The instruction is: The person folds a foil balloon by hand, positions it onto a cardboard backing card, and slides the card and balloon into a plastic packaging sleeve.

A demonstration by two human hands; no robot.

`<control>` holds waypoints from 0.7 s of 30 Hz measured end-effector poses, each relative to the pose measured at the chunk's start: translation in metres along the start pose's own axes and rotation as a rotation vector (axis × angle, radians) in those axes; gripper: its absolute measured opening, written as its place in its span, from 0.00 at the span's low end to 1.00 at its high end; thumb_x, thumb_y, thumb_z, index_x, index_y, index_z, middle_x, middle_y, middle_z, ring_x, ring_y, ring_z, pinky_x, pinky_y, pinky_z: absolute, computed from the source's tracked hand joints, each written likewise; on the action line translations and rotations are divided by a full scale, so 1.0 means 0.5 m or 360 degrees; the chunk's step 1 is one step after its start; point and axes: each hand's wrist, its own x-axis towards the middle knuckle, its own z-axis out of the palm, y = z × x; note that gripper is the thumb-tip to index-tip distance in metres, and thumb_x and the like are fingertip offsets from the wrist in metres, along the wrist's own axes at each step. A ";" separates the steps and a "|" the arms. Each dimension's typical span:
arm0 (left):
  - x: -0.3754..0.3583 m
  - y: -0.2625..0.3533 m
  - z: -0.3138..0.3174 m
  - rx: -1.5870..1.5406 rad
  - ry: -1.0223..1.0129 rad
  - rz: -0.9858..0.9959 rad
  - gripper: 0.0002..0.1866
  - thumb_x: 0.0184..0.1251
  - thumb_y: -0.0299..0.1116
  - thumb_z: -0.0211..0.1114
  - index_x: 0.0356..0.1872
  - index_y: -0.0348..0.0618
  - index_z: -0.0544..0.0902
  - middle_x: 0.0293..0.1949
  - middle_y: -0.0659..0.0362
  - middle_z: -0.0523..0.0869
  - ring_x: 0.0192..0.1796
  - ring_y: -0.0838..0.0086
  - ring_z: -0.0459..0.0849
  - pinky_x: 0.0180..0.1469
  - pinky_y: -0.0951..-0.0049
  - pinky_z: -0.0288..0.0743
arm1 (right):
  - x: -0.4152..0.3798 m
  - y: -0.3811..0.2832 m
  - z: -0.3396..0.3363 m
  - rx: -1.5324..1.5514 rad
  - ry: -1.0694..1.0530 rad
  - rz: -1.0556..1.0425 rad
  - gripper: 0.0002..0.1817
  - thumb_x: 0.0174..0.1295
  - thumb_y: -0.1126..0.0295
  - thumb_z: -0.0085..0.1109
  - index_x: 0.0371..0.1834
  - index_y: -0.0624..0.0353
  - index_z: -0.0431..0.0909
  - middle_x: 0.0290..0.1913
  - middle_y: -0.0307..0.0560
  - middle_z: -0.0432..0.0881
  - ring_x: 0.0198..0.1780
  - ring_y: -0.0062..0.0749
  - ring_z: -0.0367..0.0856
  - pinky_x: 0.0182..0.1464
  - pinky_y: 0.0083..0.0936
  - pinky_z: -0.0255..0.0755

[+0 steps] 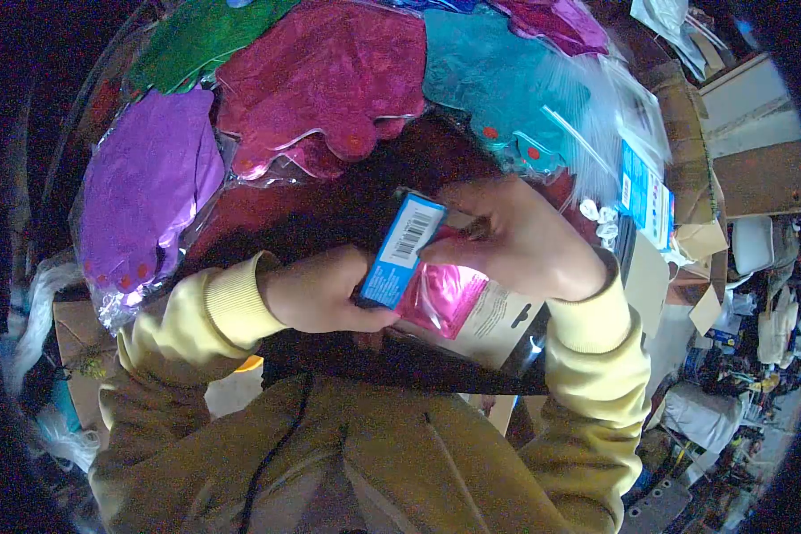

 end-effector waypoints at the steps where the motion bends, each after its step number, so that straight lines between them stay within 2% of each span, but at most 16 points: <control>1: 0.001 -0.003 0.000 -0.0019 -0.0036 0.0027 0.08 0.62 0.30 0.65 0.38 0.37 0.79 0.26 0.55 0.85 0.28 0.72 0.86 0.32 0.70 0.78 | -0.002 0.005 0.002 0.0107 0.0026 0.0007 0.09 0.55 0.76 0.65 0.39 0.65 0.79 0.30 0.40 0.83 0.33 0.12 0.73 0.35 0.17 0.69; 3: 0.001 -0.004 -0.001 -0.0054 -0.0107 0.0079 0.10 0.60 0.31 0.67 0.39 0.36 0.79 0.27 0.55 0.85 0.29 0.70 0.86 0.34 0.69 0.78 | -0.004 0.012 0.003 0.0321 0.0078 0.0017 0.08 0.55 0.76 0.65 0.37 0.65 0.79 0.29 0.40 0.82 0.32 0.13 0.73 0.34 0.18 0.69; 8: 0.000 0.006 0.014 0.0080 -0.0035 0.0003 0.13 0.58 0.31 0.67 0.42 0.36 0.79 0.31 0.52 0.86 0.34 0.69 0.86 0.38 0.67 0.78 | -0.006 -0.003 -0.001 0.0221 -0.0008 0.0084 0.08 0.54 0.75 0.66 0.35 0.65 0.78 0.28 0.41 0.82 0.32 0.14 0.73 0.34 0.21 0.69; 11: 0.006 -0.013 0.020 0.0089 0.0012 0.0117 0.15 0.58 0.30 0.67 0.46 0.37 0.79 0.36 0.51 0.86 0.40 0.70 0.85 0.40 0.66 0.78 | 0.001 -0.016 0.008 0.0084 -0.0023 -0.0062 0.10 0.53 0.71 0.66 0.33 0.66 0.77 0.26 0.47 0.81 0.29 0.23 0.77 0.34 0.27 0.70; 12: 0.007 -0.021 0.021 0.0089 0.0013 0.0117 0.15 0.58 0.30 0.67 0.46 0.37 0.79 0.36 0.51 0.86 0.40 0.70 0.85 0.40 0.66 0.78 | 0.005 -0.018 0.010 0.0084 -0.0024 -0.0063 0.10 0.53 0.71 0.66 0.33 0.66 0.77 0.26 0.47 0.81 0.29 0.23 0.77 0.34 0.27 0.70; 15: 0.012 -0.036 0.014 0.0498 0.0344 0.0664 0.11 0.62 0.28 0.62 0.43 0.33 0.76 0.31 0.51 0.85 0.30 0.71 0.87 0.34 0.72 0.80 | 0.019 -0.022 0.006 -0.0515 -0.0157 -0.0286 0.13 0.53 0.66 0.64 0.32 0.66 0.77 0.27 0.56 0.80 0.29 0.41 0.80 0.35 0.33 0.71; 16: 0.009 -0.029 0.006 0.0498 0.0335 0.0667 0.11 0.62 0.28 0.62 0.43 0.33 0.76 0.31 0.51 0.85 0.30 0.71 0.87 0.34 0.72 0.80 | 0.020 -0.019 0.005 -0.0514 -0.0149 -0.0281 0.13 0.53 0.66 0.64 0.32 0.66 0.77 0.27 0.56 0.80 0.29 0.41 0.80 0.35 0.33 0.71; 19: -0.012 0.035 -0.030 0.0200 0.0425 0.0312 0.14 0.61 0.28 0.66 0.47 0.36 0.78 0.38 0.55 0.85 0.41 0.74 0.84 0.36 0.75 0.80 | 0.024 -0.007 0.010 -0.0592 -0.0245 -0.0316 0.15 0.49 0.63 0.64 0.32 0.64 0.78 0.30 0.61 0.80 0.33 0.55 0.79 0.37 0.40 0.71; 20: -0.014 0.037 -0.028 0.0205 0.0427 0.0313 0.14 0.61 0.28 0.66 0.47 0.36 0.78 0.38 0.55 0.85 0.41 0.74 0.84 0.36 0.75 0.80 | 0.029 -0.010 0.010 -0.0594 -0.0243 -0.0320 0.15 0.49 0.63 0.64 0.32 0.64 0.78 0.30 0.61 0.80 0.33 0.55 0.79 0.37 0.40 0.71; 21: -0.015 0.040 -0.027 0.0185 0.0396 0.0096 0.13 0.61 0.28 0.66 0.46 0.35 0.79 0.36 0.56 0.85 0.39 0.76 0.84 0.35 0.77 0.80 | 0.035 -0.013 0.009 -0.0688 -0.0303 -0.0313 0.15 0.49 0.63 0.65 0.31 0.65 0.77 0.29 0.60 0.79 0.34 0.55 0.78 0.37 0.41 0.70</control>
